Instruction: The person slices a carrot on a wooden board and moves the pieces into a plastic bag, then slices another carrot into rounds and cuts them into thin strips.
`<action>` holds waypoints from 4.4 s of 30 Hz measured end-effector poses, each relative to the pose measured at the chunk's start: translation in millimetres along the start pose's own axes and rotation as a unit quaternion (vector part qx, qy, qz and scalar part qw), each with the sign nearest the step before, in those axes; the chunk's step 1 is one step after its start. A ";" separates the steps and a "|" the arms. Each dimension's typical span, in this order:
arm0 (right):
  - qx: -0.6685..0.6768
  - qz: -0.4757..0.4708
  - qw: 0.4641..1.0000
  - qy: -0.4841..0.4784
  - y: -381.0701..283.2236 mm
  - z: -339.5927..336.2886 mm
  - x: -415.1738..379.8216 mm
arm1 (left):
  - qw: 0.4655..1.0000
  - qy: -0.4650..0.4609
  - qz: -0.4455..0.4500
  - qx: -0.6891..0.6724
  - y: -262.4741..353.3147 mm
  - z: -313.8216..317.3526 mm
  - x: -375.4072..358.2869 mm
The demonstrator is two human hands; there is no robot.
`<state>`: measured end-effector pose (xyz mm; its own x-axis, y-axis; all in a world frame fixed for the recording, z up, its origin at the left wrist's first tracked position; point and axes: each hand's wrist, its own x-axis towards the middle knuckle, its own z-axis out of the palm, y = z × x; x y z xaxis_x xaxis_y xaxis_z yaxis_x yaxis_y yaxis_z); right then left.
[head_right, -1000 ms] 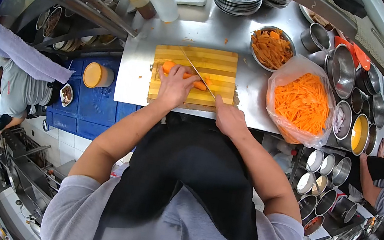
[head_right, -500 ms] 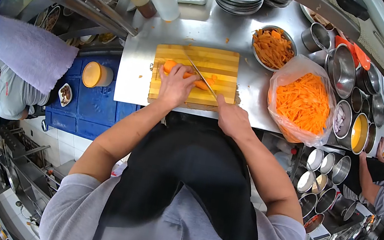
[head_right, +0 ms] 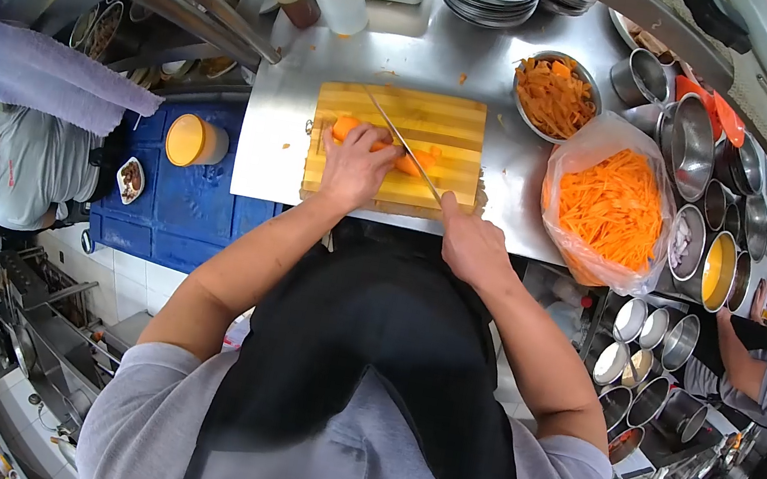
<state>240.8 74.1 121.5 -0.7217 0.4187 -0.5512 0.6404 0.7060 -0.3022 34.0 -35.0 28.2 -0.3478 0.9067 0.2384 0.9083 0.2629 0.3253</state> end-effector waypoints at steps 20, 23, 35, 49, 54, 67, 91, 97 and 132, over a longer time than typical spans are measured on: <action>-0.003 -0.005 0.999 0.040 -6.6 19.2 34.3 | 0.999 0.021 0.015 -0.022 -11.2 5.9 1.2; 0.000 0.001 1.000 0.024 -14.9 -3.1 11.1 | 0.999 0.020 0.016 -0.032 -12.4 5.1 0.8; -0.007 0.007 1.000 0.011 -17.8 -5.7 18.8 | 0.997 0.038 0.028 -0.058 -19.2 9.2 -1.4; -0.008 0.009 1.000 -0.004 -25.5 -3.8 23.1 | 0.992 0.071 0.019 -0.104 -22.6 11.2 -2.9; -0.001 0.008 0.999 0.040 -22.4 34.5 55.5 | 0.991 0.075 0.022 -0.107 -23.9 10.4 -3.0; -0.001 -0.004 0.999 0.033 -22.7 3.1 5.9 | 0.991 0.097 0.044 -0.079 -26.2 4.8 -0.8; 0.003 -0.019 0.998 0.064 -23.7 33.0 61.8 | 0.989 0.113 0.050 -0.087 -27.6 4.8 -2.0; 0.002 0.002 1.000 -0.005 -40.5 -5.8 25.1 | 0.986 0.120 0.054 -0.099 -33.4 9.3 -1.2; 0.004 0.011 0.999 0.032 -42.6 17.2 53.5 | 0.980 0.108 0.073 -0.148 -51.6 10.9 4.4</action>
<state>179.4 56.6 91.5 -0.7227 0.4691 -0.5075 0.6578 0.6923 -0.2968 -11.9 -40.9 2.5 -0.2893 0.8284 0.4797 0.8557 -0.0008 0.5175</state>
